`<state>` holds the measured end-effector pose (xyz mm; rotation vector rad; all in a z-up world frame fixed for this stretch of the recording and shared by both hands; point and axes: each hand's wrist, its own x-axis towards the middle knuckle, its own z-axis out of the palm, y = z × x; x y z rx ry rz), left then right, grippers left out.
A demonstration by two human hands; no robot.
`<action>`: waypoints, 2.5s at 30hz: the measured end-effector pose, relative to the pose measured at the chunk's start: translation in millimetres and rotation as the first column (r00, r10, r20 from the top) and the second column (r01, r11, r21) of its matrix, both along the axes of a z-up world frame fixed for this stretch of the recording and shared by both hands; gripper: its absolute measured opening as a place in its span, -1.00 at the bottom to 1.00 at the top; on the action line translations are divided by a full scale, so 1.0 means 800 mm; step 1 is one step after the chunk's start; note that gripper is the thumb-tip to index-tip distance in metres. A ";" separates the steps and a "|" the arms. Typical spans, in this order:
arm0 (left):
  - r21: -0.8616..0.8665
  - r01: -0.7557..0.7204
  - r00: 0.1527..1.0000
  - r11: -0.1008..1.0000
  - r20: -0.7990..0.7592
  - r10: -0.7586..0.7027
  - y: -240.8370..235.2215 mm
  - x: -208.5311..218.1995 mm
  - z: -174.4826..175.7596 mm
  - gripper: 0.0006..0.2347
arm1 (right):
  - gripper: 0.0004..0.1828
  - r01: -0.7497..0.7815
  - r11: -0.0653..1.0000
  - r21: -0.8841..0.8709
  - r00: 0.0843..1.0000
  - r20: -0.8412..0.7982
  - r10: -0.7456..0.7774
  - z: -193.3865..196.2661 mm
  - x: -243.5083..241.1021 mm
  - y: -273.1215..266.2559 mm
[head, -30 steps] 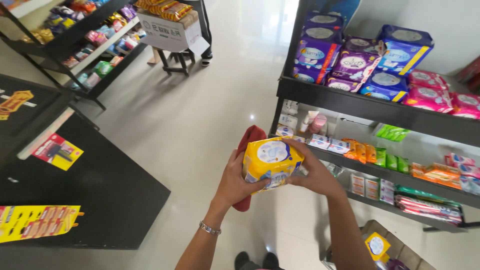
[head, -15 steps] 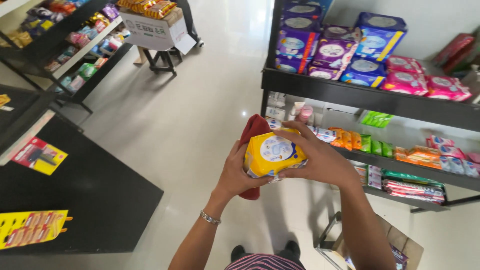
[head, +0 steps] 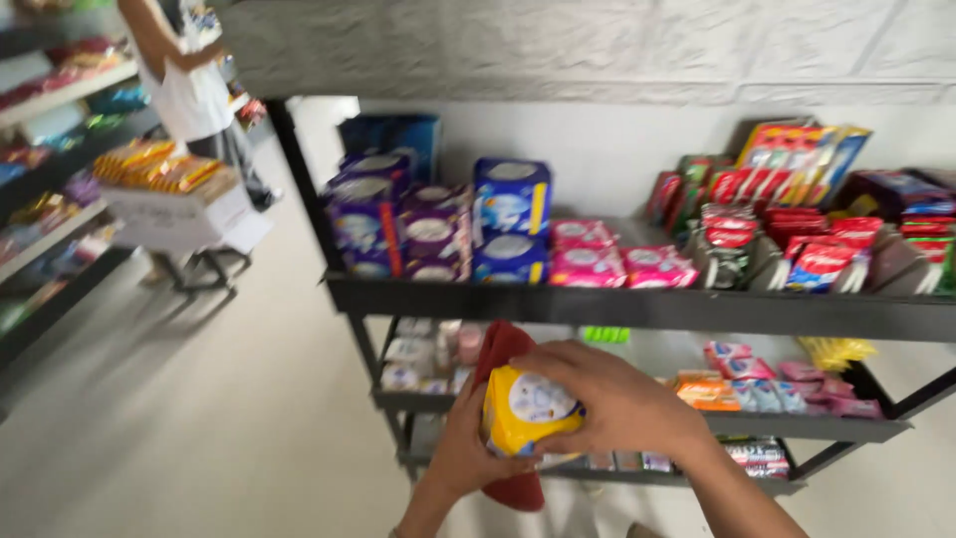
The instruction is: Wiping down and organizing packs of feminine hygiene products on a retail shelf.
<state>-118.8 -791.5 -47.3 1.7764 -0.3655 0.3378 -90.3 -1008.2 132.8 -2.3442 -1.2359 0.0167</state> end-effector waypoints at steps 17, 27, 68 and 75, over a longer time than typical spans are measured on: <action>0.228 0.119 0.993 0.966 -0.017 -0.118 -0.023 0.132 0.016 -0.48 | -0.11 0.190 0.824 0.533 0.871 0.295 -0.392 -0.017 0.179 -0.187; 0.667 -0.066 0.980 0.742 0.184 -0.078 -0.113 0.219 0.170 -0.49 | -0.14 0.303 0.864 0.401 0.808 0.372 -0.456 0.014 0.357 -0.166; 0.405 0.602 0.768 0.689 -0.058 -0.637 -0.228 0.174 0.047 -0.52 | -0.21 0.588 0.568 0.576 0.636 -0.763 0.115 -0.370 0.070 -0.229; 0.450 0.647 0.670 0.615 0.050 -0.741 -0.338 0.114 -0.101 -0.60 | -0.20 0.861 0.088 0.501 0.484 -0.860 0.161 -0.482 -0.084 -0.254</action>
